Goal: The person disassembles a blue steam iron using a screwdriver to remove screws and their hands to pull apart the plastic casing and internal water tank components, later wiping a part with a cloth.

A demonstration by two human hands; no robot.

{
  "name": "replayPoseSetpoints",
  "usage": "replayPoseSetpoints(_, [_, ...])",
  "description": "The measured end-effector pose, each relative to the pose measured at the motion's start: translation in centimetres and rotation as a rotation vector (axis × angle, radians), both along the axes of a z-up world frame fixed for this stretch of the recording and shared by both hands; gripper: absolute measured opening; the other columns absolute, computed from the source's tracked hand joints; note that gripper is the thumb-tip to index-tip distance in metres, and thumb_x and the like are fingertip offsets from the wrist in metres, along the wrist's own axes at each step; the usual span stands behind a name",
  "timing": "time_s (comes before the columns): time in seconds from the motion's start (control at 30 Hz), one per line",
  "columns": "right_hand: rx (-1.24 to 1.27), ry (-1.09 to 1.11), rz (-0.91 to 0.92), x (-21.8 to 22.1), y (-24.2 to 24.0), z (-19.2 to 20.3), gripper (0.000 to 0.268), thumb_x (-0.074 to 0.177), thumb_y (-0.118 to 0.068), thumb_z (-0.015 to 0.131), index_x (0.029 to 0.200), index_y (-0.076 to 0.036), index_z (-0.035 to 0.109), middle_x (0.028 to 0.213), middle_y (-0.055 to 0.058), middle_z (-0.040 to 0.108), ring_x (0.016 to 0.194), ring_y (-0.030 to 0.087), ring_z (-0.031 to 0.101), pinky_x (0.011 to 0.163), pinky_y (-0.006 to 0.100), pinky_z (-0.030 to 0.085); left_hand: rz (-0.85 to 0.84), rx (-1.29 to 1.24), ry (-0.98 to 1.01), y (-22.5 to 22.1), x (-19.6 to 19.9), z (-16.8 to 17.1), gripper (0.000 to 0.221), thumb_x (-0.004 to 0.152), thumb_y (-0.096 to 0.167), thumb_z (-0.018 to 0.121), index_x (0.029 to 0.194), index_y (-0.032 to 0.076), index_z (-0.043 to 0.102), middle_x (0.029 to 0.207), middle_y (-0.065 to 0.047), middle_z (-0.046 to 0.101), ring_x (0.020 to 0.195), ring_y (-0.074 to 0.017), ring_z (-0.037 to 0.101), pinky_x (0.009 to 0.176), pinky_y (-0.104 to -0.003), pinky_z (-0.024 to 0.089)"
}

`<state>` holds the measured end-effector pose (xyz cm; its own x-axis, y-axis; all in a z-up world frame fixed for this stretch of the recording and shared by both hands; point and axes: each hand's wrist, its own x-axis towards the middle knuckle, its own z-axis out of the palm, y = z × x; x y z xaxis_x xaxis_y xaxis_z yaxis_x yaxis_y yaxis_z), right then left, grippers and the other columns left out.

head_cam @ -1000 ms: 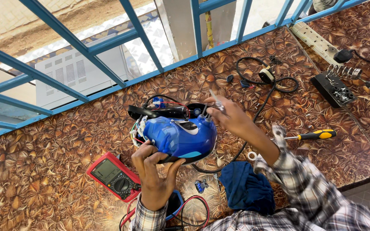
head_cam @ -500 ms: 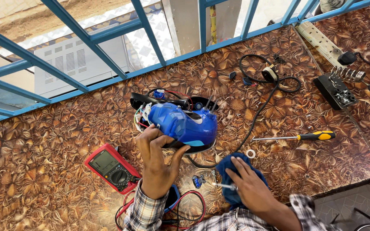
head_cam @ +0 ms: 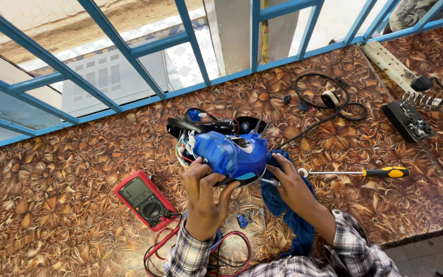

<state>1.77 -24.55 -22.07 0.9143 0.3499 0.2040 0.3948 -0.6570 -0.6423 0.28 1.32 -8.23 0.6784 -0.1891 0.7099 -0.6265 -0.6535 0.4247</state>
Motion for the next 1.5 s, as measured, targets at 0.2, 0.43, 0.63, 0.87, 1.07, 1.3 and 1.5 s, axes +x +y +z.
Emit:
replayPoseSetpoints(0.2, [0.032, -0.074, -0.060, -1.8, -1.4, 1.5, 0.048, 0.093, -0.008, 0.062, 0.141, -0.012, 0.057, 0.153, 0.016, 0.047, 0.144, 0.037, 0.042, 0.118, 0.055, 0.036, -0.007, -0.024, 0.010, -0.1, -0.3, 0.5, 0.032, 0.092, 0.020, 0.077, 0.107, 0.004, 0.054, 0.110, -0.015, 0.047, 0.115, -0.0332, 0.049, 0.114, -0.057, 0.046])
replayPoseSetpoints(0.43, [0.096, 0.459, -0.322, -5.5, -1.3, 9.4, 0.057, 0.089, -0.059, 0.052, 0.130, -0.023, 0.067, 0.071, -0.003, 0.071, 0.044, 0.006, 0.050, 0.035, 0.018, 0.035, -0.125, 0.036, 0.009, -1.6, 0.5, 2.7, 0.026, 0.096, 0.017, 0.072, 0.108, 0.002, 0.055, 0.110, -0.017, 0.049, 0.116, -0.0391, 0.051, 0.112, -0.058, 0.043])
replayPoseSetpoints(0.63, [0.239, 0.320, -0.246, -6.3, -0.8, 15.7, 0.045, 0.097, -0.051, 0.045, 0.120, -0.016, 0.060, 0.099, 0.004, 0.080, 0.089, 0.017, 0.080, 0.075, 0.031, 0.062, -0.249, 0.147, 0.035, -4.2, 2.6, 6.7, 0.022, 0.100, 0.015, 0.065, 0.111, -0.002, 0.055, 0.109, -0.019, 0.047, 0.114, -0.0404, 0.051, 0.119, -0.059, 0.040])
replayPoseSetpoints(0.87, [0.179, -0.040, -0.361, -5.4, -2.4, 17.2, 0.030, 0.098, -0.034, 0.057, 0.120, -0.015, 0.065, 0.089, 0.003, 0.075, 0.067, 0.013, 0.069, 0.054, 0.029, 0.053, -0.396, 0.262, 0.021, -5.9, 6.0, 9.2, 0.023, 0.097, 0.015, 0.065, 0.109, -0.001, 0.055, 0.114, -0.020, 0.049, 0.112, -0.0384, 0.049, 0.110, -0.055, 0.044])
replayPoseSetpoints(1.07, [0.271, -0.025, -0.418, -5.8, -3.2, 17.1, 0.026, 0.096, -0.022, 0.063, 0.118, -0.009, 0.067, 0.079, 0.002, 0.071, 0.054, 0.008, 0.055, 0.041, 0.022, 0.043, -0.519, 0.319, 0.063, -6.0, 6.6, 10.1, 0.026, 0.094, 0.009, 0.069, 0.113, 0.001, 0.053, 0.117, -0.019, 0.047, 0.113, -0.0385, 0.048, 0.111, -0.056, 0.041])
replayPoseSetpoints(1.3, [0.465, 0.215, -0.594, -3.8, -4.7, 11.4, 0.024, 0.095, -0.026, 0.068, 0.108, -0.007, 0.072, 0.081, 0.008, 0.066, 0.065, 0.016, 0.056, 0.061, 0.030, 0.047, -0.562, 0.314, 0.015, -5.6, 7.5, 9.0, 0.023, 0.098, 0.019, 0.064, 0.110, 0.002, 0.054, 0.112, -0.019, 0.049, 0.115, -0.0433, 0.049, 0.113, -0.057, 0.039])
replayPoseSetpoints(1.5, [0.491, 0.257, -0.625, -3.9, -0.5, 4.1, 0.032, 0.098, -0.033, 0.068, 0.113, -0.006, 0.073, 0.072, 0.018, 0.067, 0.066, 0.025, 0.061, 0.065, 0.038, 0.045, -0.560, 0.274, -0.023, -4.8, 8.9, 8.8, 0.031, 0.100, 0.031, 0.058, 0.108, 0.000, 0.058, 0.106, -0.020, 0.052, 0.115, -0.0455, 0.052, 0.116, -0.058, 0.037])
